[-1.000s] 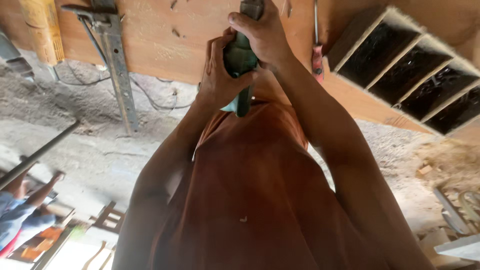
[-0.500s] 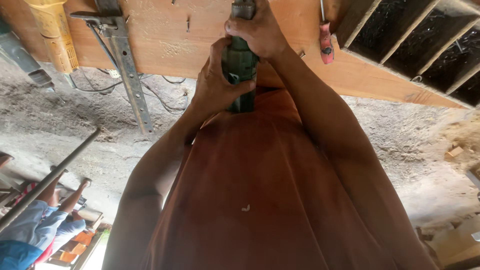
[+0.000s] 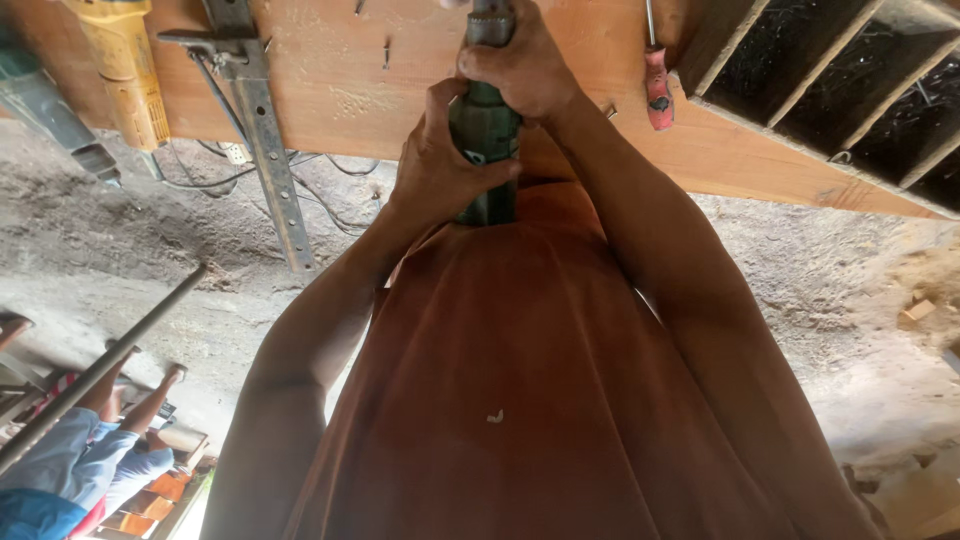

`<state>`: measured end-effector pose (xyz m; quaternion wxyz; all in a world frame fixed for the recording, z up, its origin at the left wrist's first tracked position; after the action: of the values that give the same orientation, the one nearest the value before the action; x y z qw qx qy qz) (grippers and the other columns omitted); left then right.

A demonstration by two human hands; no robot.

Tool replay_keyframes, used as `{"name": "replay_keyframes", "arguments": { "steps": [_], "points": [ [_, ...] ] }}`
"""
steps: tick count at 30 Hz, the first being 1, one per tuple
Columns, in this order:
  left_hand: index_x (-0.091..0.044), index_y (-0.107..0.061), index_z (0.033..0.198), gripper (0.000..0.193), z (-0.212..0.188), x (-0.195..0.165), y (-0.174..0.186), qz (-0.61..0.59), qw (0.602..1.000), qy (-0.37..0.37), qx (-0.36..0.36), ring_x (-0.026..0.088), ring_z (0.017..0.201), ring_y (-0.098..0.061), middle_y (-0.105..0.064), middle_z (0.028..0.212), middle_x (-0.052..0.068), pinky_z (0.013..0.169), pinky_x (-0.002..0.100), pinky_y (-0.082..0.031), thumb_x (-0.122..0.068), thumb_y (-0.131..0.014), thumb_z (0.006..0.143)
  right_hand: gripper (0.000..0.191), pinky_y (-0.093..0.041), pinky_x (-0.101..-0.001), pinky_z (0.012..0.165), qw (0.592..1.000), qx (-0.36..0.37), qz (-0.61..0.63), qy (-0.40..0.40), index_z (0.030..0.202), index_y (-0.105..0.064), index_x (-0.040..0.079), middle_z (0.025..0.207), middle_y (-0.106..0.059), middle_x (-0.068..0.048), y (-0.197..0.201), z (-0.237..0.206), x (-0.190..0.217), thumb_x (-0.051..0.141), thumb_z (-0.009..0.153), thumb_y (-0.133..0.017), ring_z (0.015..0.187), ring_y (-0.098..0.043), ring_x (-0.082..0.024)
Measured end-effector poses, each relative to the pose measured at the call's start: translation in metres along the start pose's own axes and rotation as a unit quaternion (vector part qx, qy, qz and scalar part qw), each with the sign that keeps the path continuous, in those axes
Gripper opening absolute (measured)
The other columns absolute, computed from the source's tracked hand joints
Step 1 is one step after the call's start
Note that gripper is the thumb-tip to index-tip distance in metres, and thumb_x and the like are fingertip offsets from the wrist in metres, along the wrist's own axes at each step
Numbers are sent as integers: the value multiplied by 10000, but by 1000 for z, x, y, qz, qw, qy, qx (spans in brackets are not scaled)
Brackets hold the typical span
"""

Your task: The person disassembles a green handheld power tool on a wooden workbench, removes a small internal component, and then reassembles the tool using a screwdriver. The person handles the tool body, screws, and internal parts during the process.

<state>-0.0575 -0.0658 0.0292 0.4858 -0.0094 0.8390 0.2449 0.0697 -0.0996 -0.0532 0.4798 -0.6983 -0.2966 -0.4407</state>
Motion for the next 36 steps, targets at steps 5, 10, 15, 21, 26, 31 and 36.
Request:
{"name": "replay_keyframes", "arguments": {
  "steps": [5,10,15,21,26,31,36],
  "points": [
    [-104,-343,1425,933,5,2,3,19,1000,18,9,323,1106,-752,-719,1194,188,909,443,-625,-282,-979,766,359,-625,-361,751,999,-15,-16,-23,1328,-575,38,970,-700,-76,6,2,-13,26,1001,-721,841,-693,-167],
    [-132,-357,1439,919,11,-7,0,50,998,38,15,345,1111,-730,-697,1212,193,891,472,-614,-343,-952,770,305,-641,-358,774,998,-49,-28,-38,1237,-560,18,998,-744,-78,18,4,-24,66,1003,-750,871,-727,-172],
    [-153,-345,1475,970,22,-1,-5,143,986,88,18,432,1039,-679,-637,1152,262,839,550,-564,-411,-934,748,259,-634,-367,796,995,-86,-34,-43,1175,-619,-2,954,-738,-86,32,9,-24,68,968,-760,854,-734,-188],
    [-142,-328,1470,965,49,-9,-2,87,996,9,35,463,1054,-691,-682,1134,253,879,558,-561,-423,-910,752,418,-575,-339,777,996,-67,52,-24,1332,-601,7,931,-679,-67,34,22,-5,22,929,-710,841,-667,-167],
    [-150,-328,1504,1004,52,2,-3,143,984,105,23,498,1006,-663,-635,1109,319,854,566,-554,-417,-897,721,435,-568,-337,754,990,-84,92,-60,1324,-601,26,895,-683,-84,32,30,2,9,896,-680,811,-666,-177],
    [-115,-333,1465,960,68,1,3,146,987,51,42,495,999,-668,-672,1085,293,840,582,-544,-414,-893,745,431,-585,-363,750,979,-102,155,-79,1272,-608,13,889,-671,-105,31,44,5,-1,850,-692,811,-673,-202],
    [-107,-308,1479,986,73,15,-1,151,987,47,38,472,958,-689,-682,1074,281,824,560,-561,-409,-899,750,419,-586,-363,747,983,-91,145,-71,1262,-612,19,879,-664,-92,34,51,-5,11,849,-684,799,-670,-204]
  ]
}}
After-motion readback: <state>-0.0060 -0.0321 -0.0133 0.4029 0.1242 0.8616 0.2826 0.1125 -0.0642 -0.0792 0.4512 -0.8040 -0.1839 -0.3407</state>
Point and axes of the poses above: each hand's wrist, its own z-axis towards the middle knuckle, its own y-axis out of the back of the hand, x = y × z, the point moved 8 cm from there along z, towards the middle knuckle
